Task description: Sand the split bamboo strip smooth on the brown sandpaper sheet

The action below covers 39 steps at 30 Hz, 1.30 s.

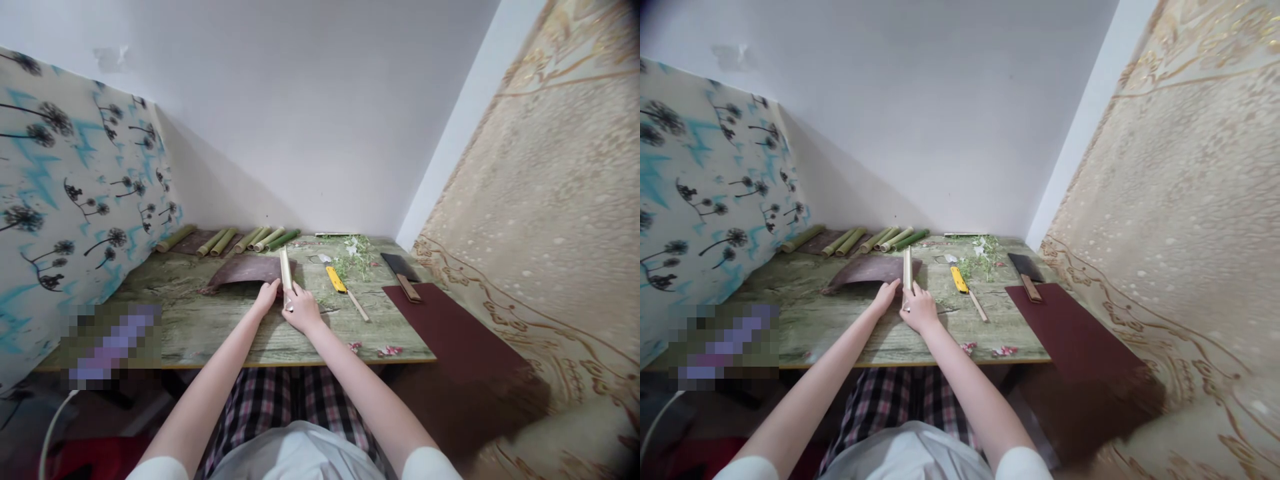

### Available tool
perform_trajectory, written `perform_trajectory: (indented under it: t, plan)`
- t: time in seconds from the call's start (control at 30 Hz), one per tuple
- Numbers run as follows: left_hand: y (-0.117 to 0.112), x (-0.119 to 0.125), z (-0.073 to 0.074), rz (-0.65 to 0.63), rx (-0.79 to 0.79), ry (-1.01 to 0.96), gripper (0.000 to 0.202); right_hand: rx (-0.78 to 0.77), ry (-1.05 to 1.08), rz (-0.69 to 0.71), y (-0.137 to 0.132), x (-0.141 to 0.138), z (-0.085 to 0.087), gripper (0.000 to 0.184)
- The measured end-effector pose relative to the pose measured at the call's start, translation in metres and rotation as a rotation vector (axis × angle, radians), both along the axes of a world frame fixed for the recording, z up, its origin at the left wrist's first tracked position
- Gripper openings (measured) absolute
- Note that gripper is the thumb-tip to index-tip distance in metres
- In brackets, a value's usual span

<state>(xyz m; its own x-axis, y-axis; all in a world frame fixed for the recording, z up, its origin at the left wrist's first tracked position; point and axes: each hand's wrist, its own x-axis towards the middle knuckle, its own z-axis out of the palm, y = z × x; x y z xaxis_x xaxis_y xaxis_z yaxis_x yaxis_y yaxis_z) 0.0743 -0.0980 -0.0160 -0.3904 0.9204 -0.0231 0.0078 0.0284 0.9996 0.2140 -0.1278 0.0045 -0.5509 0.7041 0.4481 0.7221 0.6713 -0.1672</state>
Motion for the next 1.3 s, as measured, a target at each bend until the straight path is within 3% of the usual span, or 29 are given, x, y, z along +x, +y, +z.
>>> perform_trajectory:
  t: [0.1, 0.3, 0.37, 0.53, 0.63, 0.77, 0.87, 0.97, 1.1, 1.3]
  plan:
    - [-0.001, 0.001, 0.001, -0.072, 0.002, -0.038, 0.031, -0.022, -0.005, -0.027, 0.001, 0.0, -0.001, 0.059]
    - [-0.002, -0.003, 0.004, 0.073, 0.035, -0.067, 0.033, 0.01, 0.0, 0.101, -0.004, 0.003, 0.003, 0.05]
    - [-0.004, -0.003, 0.006, 0.061, 0.053, -0.106, 0.029, 0.023, 0.004, 0.118, -0.005, 0.002, 0.003, 0.05]
    - [-0.007, 0.003, 0.009, -0.075, 0.028, -0.115, 0.025, 0.011, -0.006, 0.011, -0.001, 0.0, 0.0, 0.056]
    - [-0.007, 0.003, 0.009, -0.013, 0.018, -0.11, 0.028, 0.006, -0.014, 0.01, -0.002, 0.0, 0.0, 0.055]
    - [-0.005, -0.002, 0.006, 0.098, 0.02, -0.083, 0.033, 0.013, -0.019, 0.112, -0.004, 0.002, 0.003, 0.049]
    - [-0.002, -0.005, 0.002, 0.086, 0.032, -0.082, 0.035, 0.018, -0.016, 0.135, -0.004, 0.002, 0.002, 0.05]
    - [0.001, -0.004, -0.001, 0.022, 0.036, -0.073, 0.036, 0.016, 0.004, 0.06, 0.0, -0.001, -0.001, 0.052]
    - [0.002, -0.003, -0.002, -0.042, 0.032, -0.006, 0.038, 0.0, 0.022, -0.015, 0.004, -0.001, -0.004, 0.052]
    - [0.004, -0.009, -0.007, 0.059, -0.023, 0.304, 0.042, 0.014, 0.022, 0.049, 0.0, 0.001, 0.0, 0.048]
